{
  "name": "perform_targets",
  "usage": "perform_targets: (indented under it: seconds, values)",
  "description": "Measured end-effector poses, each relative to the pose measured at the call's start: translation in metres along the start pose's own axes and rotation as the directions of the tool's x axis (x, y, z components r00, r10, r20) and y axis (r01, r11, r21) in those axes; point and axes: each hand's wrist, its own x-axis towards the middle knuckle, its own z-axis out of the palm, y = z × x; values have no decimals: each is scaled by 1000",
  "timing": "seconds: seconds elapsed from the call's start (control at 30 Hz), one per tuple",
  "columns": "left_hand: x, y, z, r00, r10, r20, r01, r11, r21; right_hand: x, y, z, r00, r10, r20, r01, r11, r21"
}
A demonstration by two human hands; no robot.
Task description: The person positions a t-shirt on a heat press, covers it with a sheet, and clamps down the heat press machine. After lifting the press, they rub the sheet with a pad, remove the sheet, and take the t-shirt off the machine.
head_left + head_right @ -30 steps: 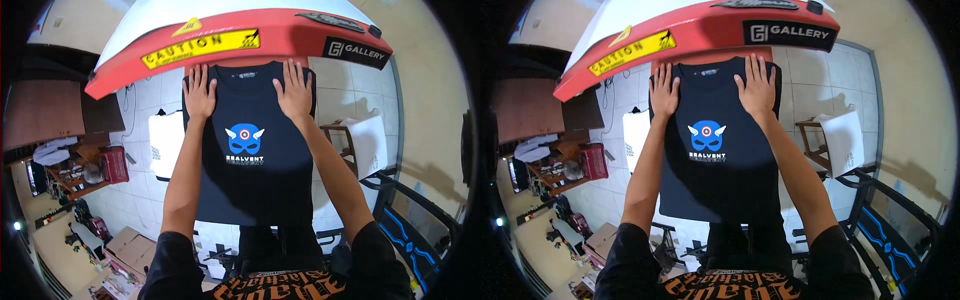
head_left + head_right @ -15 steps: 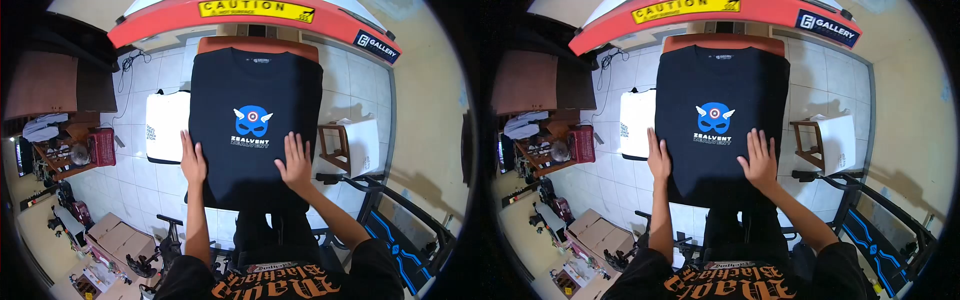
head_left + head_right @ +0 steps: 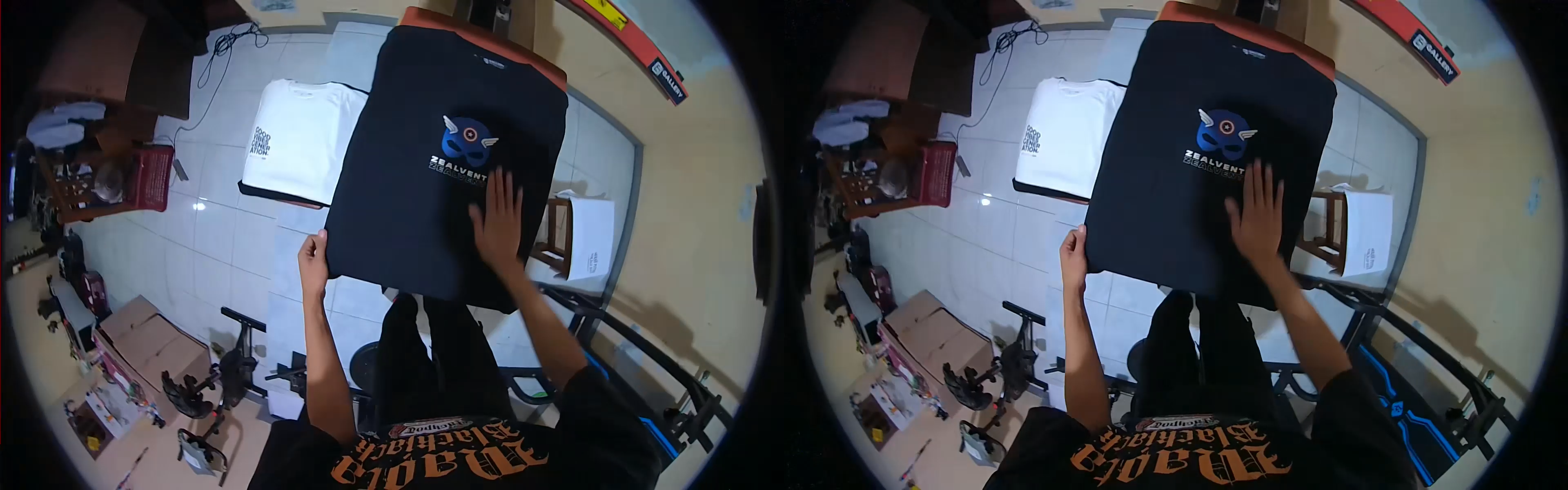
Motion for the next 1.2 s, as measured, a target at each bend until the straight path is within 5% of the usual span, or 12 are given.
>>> perform_targets:
  seconds: [0.13,0.3,0.47,0.6,0.7,0.83,0.97,1.13,1.2]
  values:
    - [4,-11,-2,999,14,28,-10,993,-118,-63,-35,-6,993,25,112,-24,1000,-11]
    - [8,-12,2,997,-4,74,22,972,-234,92,-6,20,989,-101,-105,101,995,-7]
    - [10,-20,3,995,-7,101,37,953,-301,177,-1,66,981,-4,-193,-13,996,-88]
    - [8,-19,6,995,-3,103,42,925,-379,62,-85,36,982,-124,-144,126,992,8]
    - [14,-33,8,996,1,88,33,925,-378,-31,-128,32,984,-170,45,168,984,51]
    - [11,-29,7,997,-7,80,38,918,-394,83,-115,41,975,-191,-111,195,980,33]
    - [22,-51,9,995,29,97,10,926,-378,206,-81,72,998,-12,-63,10,999,-30]
    - [16,-37,12,998,-7,66,35,906,-423,106,-122,66,980,-149,-135,152,988,8]
    - [12,-33,14,997,-32,63,57,894,-444,26,-153,48,976,-219,-9,219,975,23]
